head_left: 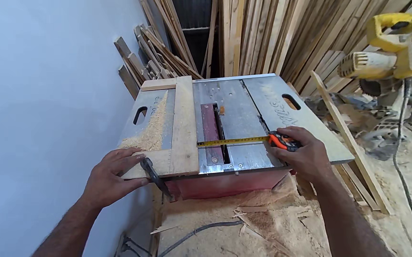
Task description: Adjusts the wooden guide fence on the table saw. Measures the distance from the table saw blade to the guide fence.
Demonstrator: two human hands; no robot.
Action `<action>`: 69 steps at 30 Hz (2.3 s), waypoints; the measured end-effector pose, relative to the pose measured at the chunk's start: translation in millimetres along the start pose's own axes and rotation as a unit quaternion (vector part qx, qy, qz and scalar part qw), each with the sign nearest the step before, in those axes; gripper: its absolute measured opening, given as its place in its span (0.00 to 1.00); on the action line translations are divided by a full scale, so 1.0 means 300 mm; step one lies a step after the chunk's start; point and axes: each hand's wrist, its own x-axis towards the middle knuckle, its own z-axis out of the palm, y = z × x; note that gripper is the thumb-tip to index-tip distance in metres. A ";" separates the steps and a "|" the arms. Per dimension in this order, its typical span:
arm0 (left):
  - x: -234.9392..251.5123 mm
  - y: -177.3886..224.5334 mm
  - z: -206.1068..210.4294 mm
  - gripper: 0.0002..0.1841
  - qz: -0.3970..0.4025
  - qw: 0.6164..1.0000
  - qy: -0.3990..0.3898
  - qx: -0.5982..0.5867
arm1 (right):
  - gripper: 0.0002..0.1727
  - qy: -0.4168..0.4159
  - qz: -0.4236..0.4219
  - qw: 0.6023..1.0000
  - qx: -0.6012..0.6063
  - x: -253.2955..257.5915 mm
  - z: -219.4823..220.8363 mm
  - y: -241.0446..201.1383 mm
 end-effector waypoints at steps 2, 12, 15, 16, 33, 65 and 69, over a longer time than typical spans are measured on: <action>0.000 0.002 -0.001 0.38 -0.004 1.000 -0.001 0.001 | 0.33 -0.001 0.002 1.000 0.000 0.000 0.001 0.001; 0.001 -0.008 -0.006 0.36 0.013 1.000 -0.017 0.011 | 0.33 -0.003 -0.004 1.000 -0.006 0.000 0.001 0.004; -0.001 -0.014 -0.008 0.35 0.018 0.999 -0.025 0.010 | 0.34 -0.004 -0.002 1.000 -0.007 0.003 0.001 0.005; -0.001 -0.015 -0.009 0.35 0.020 0.999 -0.028 0.011 | 0.34 -0.004 -0.003 1.000 -0.005 0.004 0.002 0.004; 0.002 -0.016 -0.024 0.39 -0.002 0.998 -0.062 0.015 | 0.33 -0.004 0.002 1.000 -0.001 0.003 0.001 -0.001; 0.009 -0.012 -0.012 0.38 0.001 0.999 -0.029 0.015 | 0.33 -0.005 0.007 1.000 0.000 0.001 0.004 0.000; 0.010 -0.017 -0.010 0.38 0.004 1.000 -0.026 0.013 | 0.32 -0.004 0.007 1.000 0.003 0.004 0.004 -0.001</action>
